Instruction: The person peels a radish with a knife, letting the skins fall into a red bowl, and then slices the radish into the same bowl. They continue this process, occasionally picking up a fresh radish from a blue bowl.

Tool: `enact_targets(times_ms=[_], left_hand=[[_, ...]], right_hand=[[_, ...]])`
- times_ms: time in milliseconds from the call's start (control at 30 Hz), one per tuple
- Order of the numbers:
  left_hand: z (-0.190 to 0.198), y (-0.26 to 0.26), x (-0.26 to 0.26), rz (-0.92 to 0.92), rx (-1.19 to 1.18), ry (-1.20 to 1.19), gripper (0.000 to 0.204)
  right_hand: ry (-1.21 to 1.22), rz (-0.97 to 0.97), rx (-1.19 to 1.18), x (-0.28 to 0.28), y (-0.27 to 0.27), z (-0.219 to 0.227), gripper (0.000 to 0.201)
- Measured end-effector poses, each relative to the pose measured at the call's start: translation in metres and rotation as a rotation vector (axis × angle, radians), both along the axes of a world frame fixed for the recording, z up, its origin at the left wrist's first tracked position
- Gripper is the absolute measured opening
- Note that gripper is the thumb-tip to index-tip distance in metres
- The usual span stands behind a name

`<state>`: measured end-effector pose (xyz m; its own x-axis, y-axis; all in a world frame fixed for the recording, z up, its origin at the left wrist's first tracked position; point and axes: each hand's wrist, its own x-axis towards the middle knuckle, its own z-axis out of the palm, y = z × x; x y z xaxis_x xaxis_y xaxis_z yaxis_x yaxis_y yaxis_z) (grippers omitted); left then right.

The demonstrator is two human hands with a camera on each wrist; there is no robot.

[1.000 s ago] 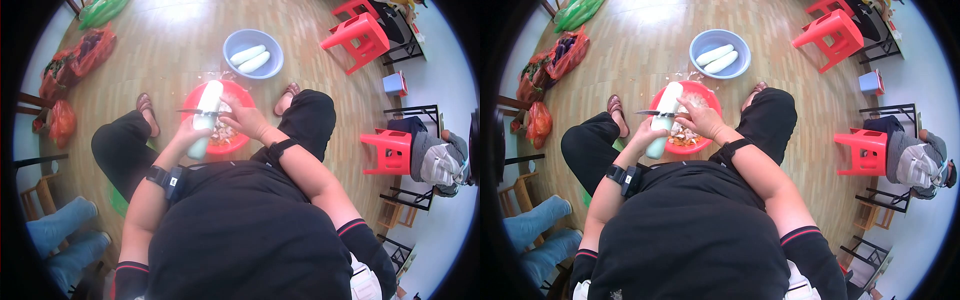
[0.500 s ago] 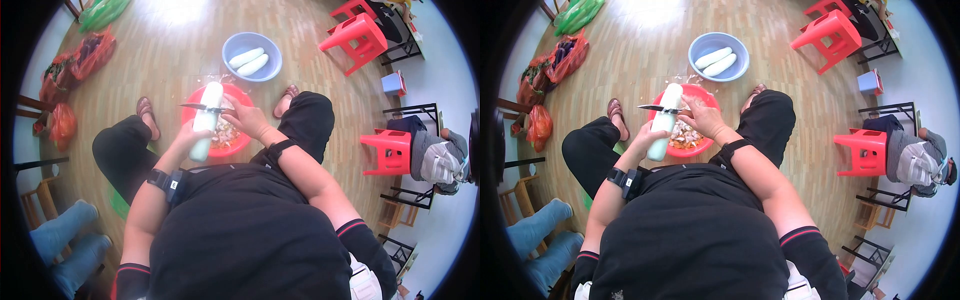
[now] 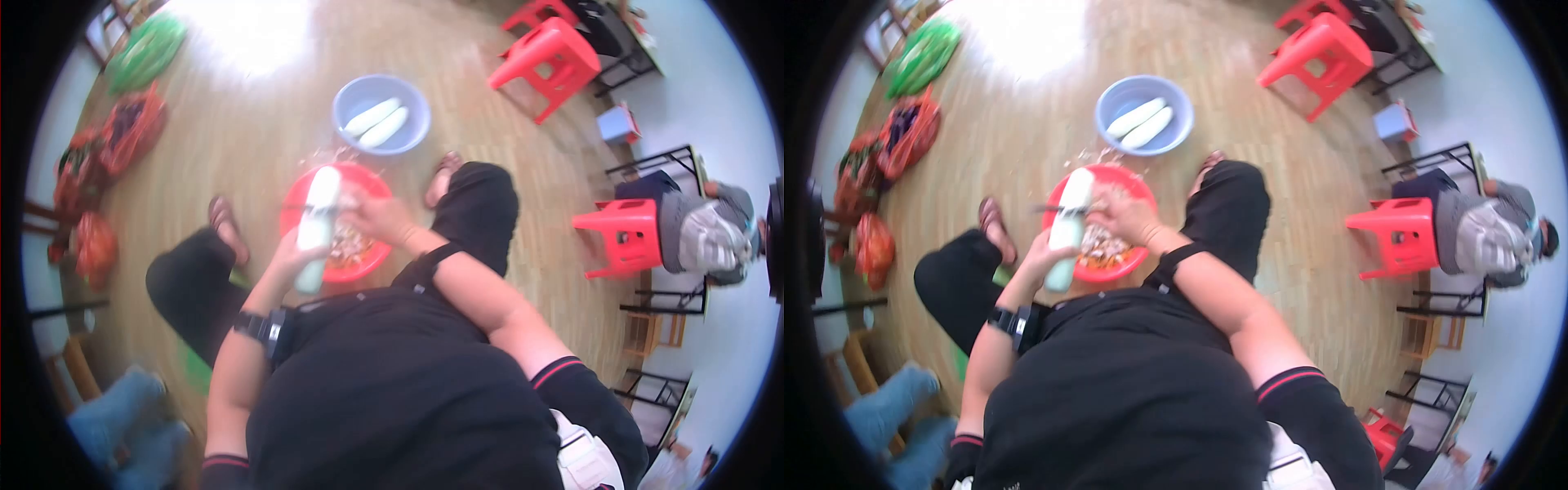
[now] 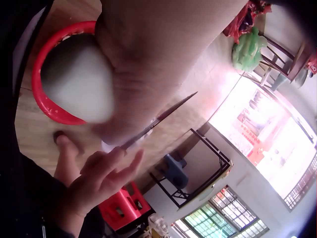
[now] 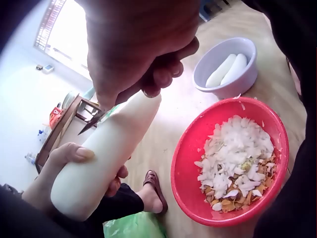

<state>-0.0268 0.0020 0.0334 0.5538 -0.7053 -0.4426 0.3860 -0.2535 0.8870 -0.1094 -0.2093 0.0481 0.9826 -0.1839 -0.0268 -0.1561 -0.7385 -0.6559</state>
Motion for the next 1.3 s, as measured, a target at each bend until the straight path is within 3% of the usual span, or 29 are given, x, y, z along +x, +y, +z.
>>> enact_targets(times_ms=[33,67,100,167,233,367,600,700,867,967,1067,1100,1133,1167,1200,1233,1267,1300], left_hand=[[-0.016,0.003,0.002,0.0,0.004,-0.052,0.041],[-0.001,0.0,0.002,-0.046,-0.02,-0.066,0.041],[0.002,-0.003,0.002,-0.04,-0.004,-0.043,0.039],[0.012,-0.005,-0.001,-0.053,0.028,-0.056,0.042],[0.013,-0.003,-0.004,-0.018,0.071,-0.063,0.044],[0.015,-0.004,-0.003,-0.034,0.103,-0.03,0.043],[0.013,-0.003,-0.004,-0.067,0.121,-0.011,0.039],[0.001,0.0,0.0,-0.054,0.143,-0.033,0.038],[-0.008,0.002,0.004,-0.056,0.315,0.023,0.035],[-0.006,0.005,0.002,-0.027,0.35,0.037,0.036],[-0.013,0.006,0.005,-0.006,0.327,0.036,0.039],[-0.009,0.007,0.002,0.019,0.29,0.042,0.04],[-0.006,0.006,-0.001,0.042,0.274,0.053,0.043],[-0.017,0.007,0.0,0.057,0.277,0.036,0.045],[-0.02,0.007,0.002,0.035,0.36,0.032,0.046],[-0.038,0.011,0.004,0.049,0.294,0.042,0.047],[-0.038,0.01,0.003,0.062,0.329,0.015,0.048],[-0.018,0.007,0.0,0.059,0.322,0.006,0.048]], right_hand=[[-0.051,0.058,0.059,-0.001,0.002,-0.001,0.06],[-0.295,0.148,0.052,0.001,0.001,-0.028,0.063],[-0.3,0.149,-0.11,0.0,0.002,-0.029,0.063],[-0.323,0.191,-0.194,0.001,0.001,-0.042,0.061],[-0.02,0.171,-0.048,-0.002,-0.004,-0.007,0.062],[-0.015,0.131,-0.162,-0.001,-0.008,-0.012,0.065],[0.123,-0.023,-0.064,-0.005,-0.025,0.005,0.06],[-0.02,-0.008,-0.091,-0.007,-0.023,-0.005,0.058],[0.103,-0.112,0.097,-0.008,-0.023,-0.007,0.058],[0.103,-0.226,0.22,-0.002,-0.025,-0.055,0.056],[0.014,-0.07,0.231,-0.007,-0.03,-0.07,0.054],[0.125,-0.071,0.186,-0.007,-0.033,-0.076,0.054],[-0.054,-0.009,0.241,-0.013,-0.035,-0.084,0.055],[0.158,-0.047,0.102,-0.009,-0.044,-0.102,0.046],[0.344,-0.172,-0.023,-0.009,-0.04,-0.07,0.034],[0.27,-0.231,0.06,-0.016,-0.034,-0.035,0.03],[0.358,-0.284,0.035,-0.01,-0.042,-0.061,0.031],[0.39,-0.309,-0.075,-0.01,-0.039,-0.046,0.03]])
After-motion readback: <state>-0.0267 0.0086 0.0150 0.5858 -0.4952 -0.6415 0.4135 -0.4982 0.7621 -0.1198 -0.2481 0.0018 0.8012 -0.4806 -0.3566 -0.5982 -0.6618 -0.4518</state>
